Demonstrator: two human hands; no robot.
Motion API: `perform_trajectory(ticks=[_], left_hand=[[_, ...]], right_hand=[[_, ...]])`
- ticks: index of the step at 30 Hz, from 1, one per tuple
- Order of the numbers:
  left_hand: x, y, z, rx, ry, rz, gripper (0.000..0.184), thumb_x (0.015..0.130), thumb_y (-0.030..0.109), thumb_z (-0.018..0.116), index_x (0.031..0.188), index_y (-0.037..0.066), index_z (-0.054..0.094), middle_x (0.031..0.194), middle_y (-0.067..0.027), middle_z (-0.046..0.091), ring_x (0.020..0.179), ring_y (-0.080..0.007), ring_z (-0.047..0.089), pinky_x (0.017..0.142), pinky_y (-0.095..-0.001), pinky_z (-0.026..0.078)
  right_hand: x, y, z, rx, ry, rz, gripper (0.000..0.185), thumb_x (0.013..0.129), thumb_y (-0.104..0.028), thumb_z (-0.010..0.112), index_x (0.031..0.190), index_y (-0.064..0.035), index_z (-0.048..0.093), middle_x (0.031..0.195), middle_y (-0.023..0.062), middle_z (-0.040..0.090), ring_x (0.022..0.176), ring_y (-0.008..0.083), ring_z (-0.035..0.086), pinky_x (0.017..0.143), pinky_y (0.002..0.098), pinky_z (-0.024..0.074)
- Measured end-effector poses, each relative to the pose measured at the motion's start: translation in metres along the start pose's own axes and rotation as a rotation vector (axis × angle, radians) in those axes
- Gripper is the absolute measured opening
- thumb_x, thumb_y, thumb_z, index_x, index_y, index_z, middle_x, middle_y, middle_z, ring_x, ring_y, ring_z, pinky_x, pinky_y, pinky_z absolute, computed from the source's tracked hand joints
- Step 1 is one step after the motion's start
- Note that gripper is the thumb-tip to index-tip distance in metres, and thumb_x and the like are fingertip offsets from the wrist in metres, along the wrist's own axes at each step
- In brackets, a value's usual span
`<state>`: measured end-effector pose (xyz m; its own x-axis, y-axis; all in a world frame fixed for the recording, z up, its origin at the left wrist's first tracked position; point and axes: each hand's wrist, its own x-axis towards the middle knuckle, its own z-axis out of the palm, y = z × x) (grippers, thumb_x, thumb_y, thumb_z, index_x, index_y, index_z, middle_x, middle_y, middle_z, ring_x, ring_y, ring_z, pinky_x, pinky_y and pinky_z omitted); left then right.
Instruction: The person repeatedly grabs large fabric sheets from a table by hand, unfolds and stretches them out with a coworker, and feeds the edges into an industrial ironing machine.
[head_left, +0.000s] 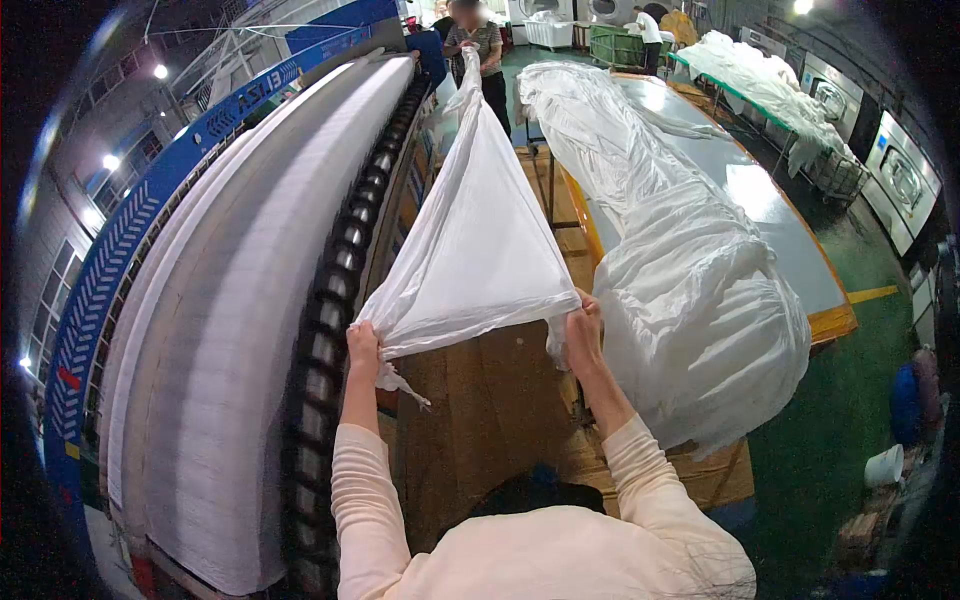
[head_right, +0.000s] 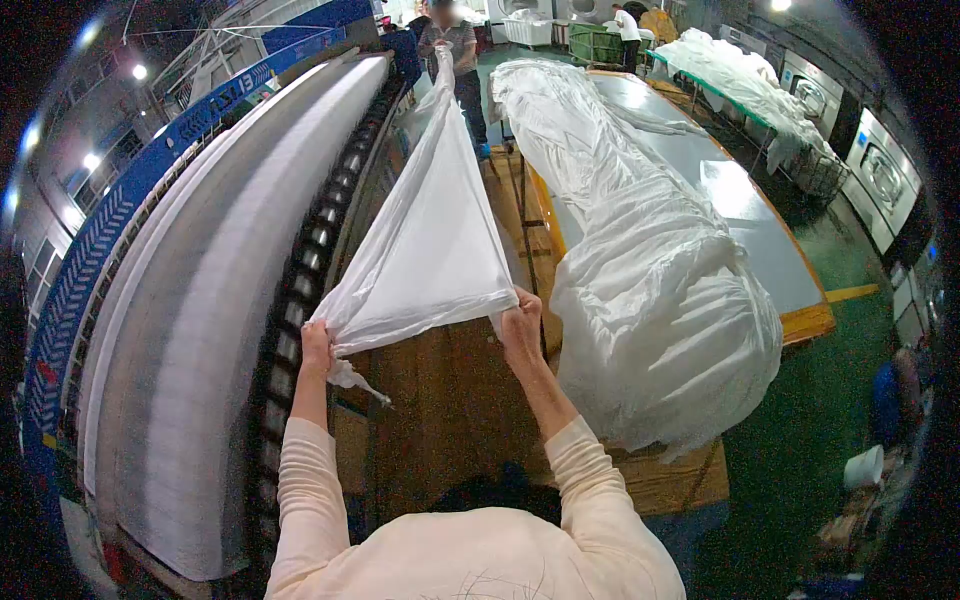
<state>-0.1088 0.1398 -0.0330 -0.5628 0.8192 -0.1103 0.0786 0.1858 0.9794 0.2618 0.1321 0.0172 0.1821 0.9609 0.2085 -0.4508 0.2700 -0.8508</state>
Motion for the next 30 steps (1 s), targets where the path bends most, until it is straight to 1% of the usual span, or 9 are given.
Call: perform_trajectory(ticks=[1, 2, 5, 10, 20, 23, 24, 27, 30], left_hand=[[0.010, -0.008, -0.002, -0.008, 0.029, 0.004, 0.020, 0.083, 0.022, 0.045, 0.078, 0.003, 0.048, 0.065, -0.0071, 0.047, 0.051, -0.0168, 0.048, 0.042, -0.0318, 0.038], [0.024, -0.024, -0.002, -0.034, 0.096, 0.181, 0.027, 0.084, 0.025, 0.044, 0.084, -0.001, 0.051, 0.079, -0.0138, 0.053, 0.066, -0.0228, 0.055, 0.056, -0.0352, 0.045], [0.031, -0.024, -0.033, 1.121, 0.122, 0.792, 0.034, 0.086, 0.028, 0.044, 0.092, -0.004, 0.053, 0.097, -0.0190, 0.055, 0.081, -0.0271, 0.056, 0.073, -0.0372, 0.046], [-0.016, 0.029, -0.020, -0.038, 0.045, 0.124, 0.038, 0.092, 0.026, 0.037, 0.095, -0.007, 0.056, 0.088, -0.0156, 0.063, 0.079, -0.0243, 0.060, 0.073, -0.0372, 0.047], [-0.002, 0.023, -0.020, 0.190, 0.139, 0.332, 0.046, 0.093, 0.031, 0.035, 0.087, -0.009, 0.058, 0.081, -0.0150, 0.063, 0.071, -0.0248, 0.059, 0.067, -0.0364, 0.046], [0.060, -0.035, -0.036, 0.286, 0.222, 0.436, 0.048, 0.093, 0.032, 0.034, 0.085, -0.008, 0.058, 0.079, -0.0133, 0.062, 0.069, -0.0232, 0.058, 0.066, -0.0357, 0.046], [0.018, 0.006, -0.030, 0.273, 0.135, 0.480, 0.047, 0.092, 0.033, 0.035, 0.083, -0.007, 0.059, 0.079, -0.0122, 0.062, 0.071, -0.0212, 0.058, 0.066, -0.0362, 0.045], [0.017, 0.008, -0.034, 0.241, 0.152, 0.420, 0.046, 0.091, 0.032, 0.036, 0.085, -0.007, 0.060, 0.077, -0.0114, 0.062, 0.068, -0.0208, 0.058, 0.064, -0.0367, 0.045], [0.028, -0.013, -0.052, 0.404, 0.187, 0.572, 0.047, 0.091, 0.032, 0.035, 0.087, -0.007, 0.060, 0.079, -0.0126, 0.062, 0.071, -0.0206, 0.058, 0.066, -0.0370, 0.045]], right_hand=[[-0.001, 0.001, 0.000, 0.023, 0.001, -0.002, 0.020, 0.085, -0.020, 0.058, 0.078, -0.0012, 0.063, 0.057, -0.0071, 0.048, 0.046, 0.0007, 0.034, 0.038, 0.0213, 0.0252], [-0.002, 0.001, 0.000, 0.046, 0.001, -0.004, 0.020, 0.084, -0.019, 0.058, 0.079, -0.0009, 0.064, 0.058, -0.0068, 0.050, 0.047, 0.0009, 0.035, 0.040, 0.0214, 0.0264], [-0.007, -0.005, 0.000, 0.039, 0.038, 0.114, 0.018, 0.084, -0.016, 0.055, 0.082, -0.0002, 0.064, 0.063, -0.0057, 0.053, 0.051, 0.0021, 0.039, 0.044, 0.0213, 0.0305], [-0.010, 0.002, -0.005, 0.025, 0.035, 0.144, 0.019, 0.086, -0.014, 0.050, 0.084, -0.0007, 0.063, 0.074, 0.0003, 0.060, 0.062, 0.0082, 0.053, 0.055, 0.0243, 0.0433], [-0.009, -0.017, -0.002, 0.106, 0.135, 0.131, 0.025, 0.089, -0.019, 0.050, 0.085, 0.0012, 0.063, 0.078, 0.0012, 0.059, 0.067, 0.0086, 0.051, 0.057, 0.0257, 0.0420], [-0.010, -0.017, -0.002, 0.094, 0.240, 0.160, 0.025, 0.089, -0.020, 0.049, 0.086, 0.0006, 0.063, 0.079, 0.0015, 0.059, 0.068, 0.0092, 0.051, 0.059, 0.0269, 0.0427], [-0.011, -0.017, 0.000, 0.078, 0.292, 0.176, 0.025, 0.089, -0.021, 0.049, 0.087, 0.0004, 0.062, 0.079, 0.0016, 0.059, 0.068, 0.0094, 0.052, 0.059, 0.0273, 0.0430], [-0.013, -0.006, -0.010, 0.048, 0.236, 0.170, 0.025, 0.089, -0.020, 0.048, 0.087, 0.0000, 0.062, 0.080, 0.0021, 0.058, 0.068, 0.0095, 0.052, 0.061, 0.0279, 0.0436], [-0.023, -0.012, -0.007, 0.097, 0.260, 0.219, 0.025, 0.089, -0.020, 0.047, 0.086, 0.0001, 0.062, 0.081, 0.0024, 0.059, 0.069, 0.0093, 0.052, 0.061, 0.0270, 0.0439]])
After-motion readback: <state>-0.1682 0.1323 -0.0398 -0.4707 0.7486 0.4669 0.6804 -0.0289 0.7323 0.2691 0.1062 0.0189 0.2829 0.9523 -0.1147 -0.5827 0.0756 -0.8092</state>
